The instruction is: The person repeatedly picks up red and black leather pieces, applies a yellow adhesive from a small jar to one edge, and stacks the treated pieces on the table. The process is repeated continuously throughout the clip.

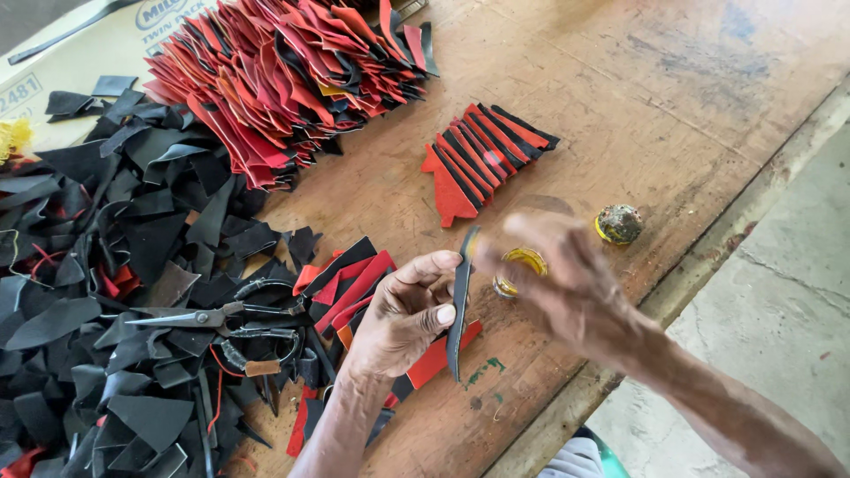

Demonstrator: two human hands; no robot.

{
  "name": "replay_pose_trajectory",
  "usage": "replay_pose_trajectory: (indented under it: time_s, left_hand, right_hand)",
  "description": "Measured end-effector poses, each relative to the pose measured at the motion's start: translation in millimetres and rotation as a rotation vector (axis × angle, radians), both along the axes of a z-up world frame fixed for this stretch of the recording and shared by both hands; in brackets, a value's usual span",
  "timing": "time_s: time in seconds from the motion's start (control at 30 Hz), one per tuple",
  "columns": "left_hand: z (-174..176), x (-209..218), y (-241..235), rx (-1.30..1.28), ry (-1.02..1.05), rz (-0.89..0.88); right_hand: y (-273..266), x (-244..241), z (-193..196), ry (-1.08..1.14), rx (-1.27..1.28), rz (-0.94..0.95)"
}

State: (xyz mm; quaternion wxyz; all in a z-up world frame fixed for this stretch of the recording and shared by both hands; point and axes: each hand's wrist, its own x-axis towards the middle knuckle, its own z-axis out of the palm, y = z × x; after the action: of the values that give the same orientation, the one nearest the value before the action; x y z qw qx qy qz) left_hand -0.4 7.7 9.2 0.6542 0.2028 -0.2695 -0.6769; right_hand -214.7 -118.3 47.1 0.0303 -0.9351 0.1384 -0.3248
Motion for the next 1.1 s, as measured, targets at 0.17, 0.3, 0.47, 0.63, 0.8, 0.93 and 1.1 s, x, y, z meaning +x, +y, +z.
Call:
replay_pose_trajectory:
  time_s: [0.17,0.3,0.47,0.63,0.8,0.93,1.1]
  left_hand:
    - [-1.2,-1.0,0.4,-0.043,0.008,-0.010]
    - [0.0,0.0,-1.0,-0.024,0.010,-0.002]
    - [4.6,3.6,-6.1,-0.018,-0.005,0.159]
    - [1.2,20.1,-11.7,-0.017,-0.153,0.338]
    - [-1.9,30.5,-25.9,-0.048,-1.212,0.754]
    - [-0.5,37.2,-53.7,0.183,-1.121,0.597]
    - [-21.6,38.9,-100.2,0.366,-0.713,0.517]
  right_hand:
    - [-6.2,-0.9,-5.3,-0.066,0.008,-0.090]
    - [8.7,-7.7,-14.9,0.033,0.167,0.032]
    - [41.2,-7.8,-26.8,0.122,0.144,0.228]
    - [57.0,-23.0,-38.1,0.124,0.127,0.340]
    - [31.2,-44.4,-33.5,-0.006,0.498,0.087]
    - [8.4,-51.3,-22.3,-0.206,0.300,0.008]
    - [-3.6,-64.5,-15.7,-0.224,0.306,-0.063]
